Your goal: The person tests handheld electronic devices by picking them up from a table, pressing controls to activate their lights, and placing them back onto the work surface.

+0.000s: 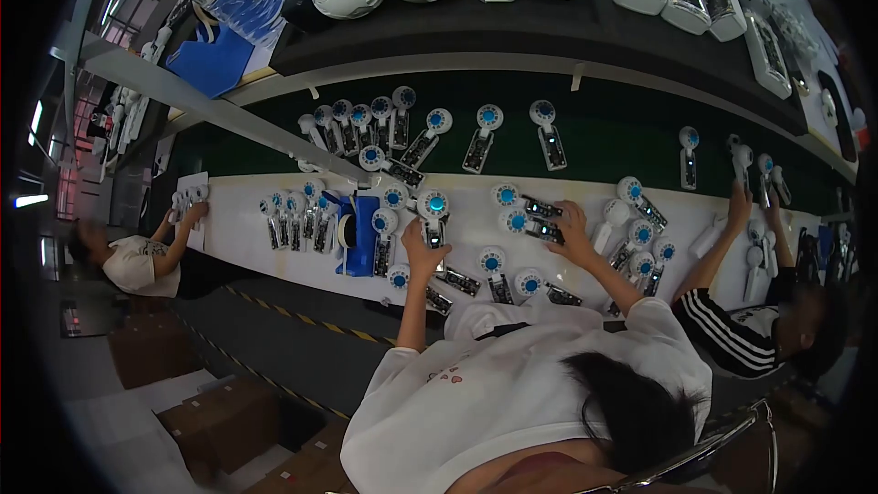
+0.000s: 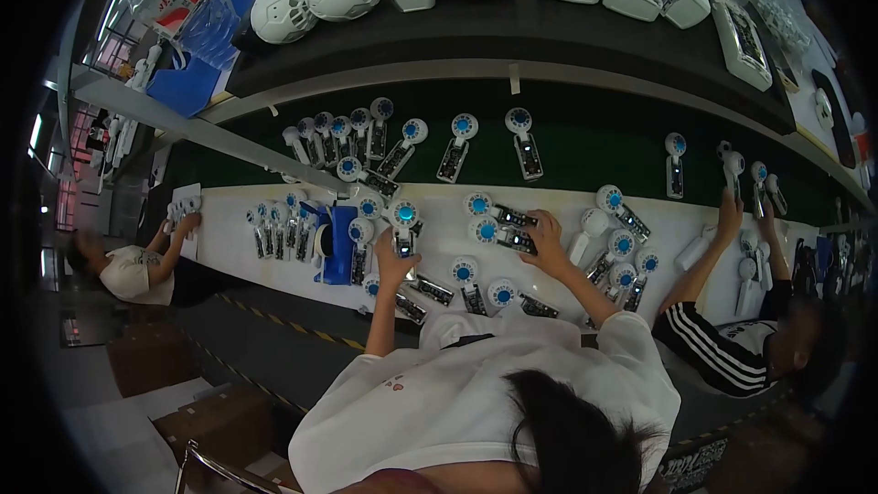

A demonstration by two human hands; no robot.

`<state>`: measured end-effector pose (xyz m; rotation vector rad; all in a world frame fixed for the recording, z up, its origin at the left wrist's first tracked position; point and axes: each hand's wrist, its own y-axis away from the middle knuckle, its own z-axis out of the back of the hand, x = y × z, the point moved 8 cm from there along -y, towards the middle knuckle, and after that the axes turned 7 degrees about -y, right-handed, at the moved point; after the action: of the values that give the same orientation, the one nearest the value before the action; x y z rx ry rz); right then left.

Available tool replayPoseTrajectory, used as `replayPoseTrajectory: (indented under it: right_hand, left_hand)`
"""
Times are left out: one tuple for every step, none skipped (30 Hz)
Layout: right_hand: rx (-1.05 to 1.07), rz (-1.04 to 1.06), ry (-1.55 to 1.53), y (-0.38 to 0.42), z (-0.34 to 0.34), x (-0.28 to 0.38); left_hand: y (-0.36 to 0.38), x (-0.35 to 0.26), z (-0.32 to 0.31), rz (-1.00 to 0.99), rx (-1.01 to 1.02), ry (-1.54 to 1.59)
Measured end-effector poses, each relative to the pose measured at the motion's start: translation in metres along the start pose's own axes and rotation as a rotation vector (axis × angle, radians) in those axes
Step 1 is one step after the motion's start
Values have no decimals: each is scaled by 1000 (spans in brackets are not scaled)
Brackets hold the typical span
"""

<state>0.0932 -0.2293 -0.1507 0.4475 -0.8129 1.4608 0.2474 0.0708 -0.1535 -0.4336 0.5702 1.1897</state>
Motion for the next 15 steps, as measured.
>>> replayPoseTrajectory:
  right_hand:
    - [41,-44,31,5,-3,-2]
    - [47,-42,29,6,-5,0]
    - [45,-47,60,7,-4,2]
    - [44,-51,91,8,-4,4]
    - [51,-52,88,8,-4,5]
    - [79,-23,106,5,-5,6]
    - [107,9,125,3,-5,9]
    - [112,9,123,4,-6,10]
    - [117,-1,133,6,-6,11]
    - [121,-7,145,4,-5,13]
    - [127,-3,144,2,-7,15]
    - [111,-2,195,1,-7,19]
    - [96,-2,248,-2,-7,24]
    - [104,0,246,-6,-9,31]
    - [62,11,191,-14,-11,44]
  left_hand:
    - [5,-4,6,5,-3,2]
    - [12,-3,22,51,-120,-51]
    - [22,-2,39,99,-236,-105]
    - [31,0,49,162,-263,-87]
    - [39,6,54,169,-260,-90]
    - [49,19,61,252,-291,-55]
    - [60,32,67,335,-324,-19]
    - [73,39,73,341,-389,-65]
    - [85,39,76,348,-388,-66]
    - [96,38,81,375,-419,-48]
    - [108,39,86,403,-449,-32]
    - [119,62,73,392,-428,141]
    - [129,76,61,401,-429,141]
    - [141,98,40,494,-425,467]
    - [152,113,19,579,-415,793]
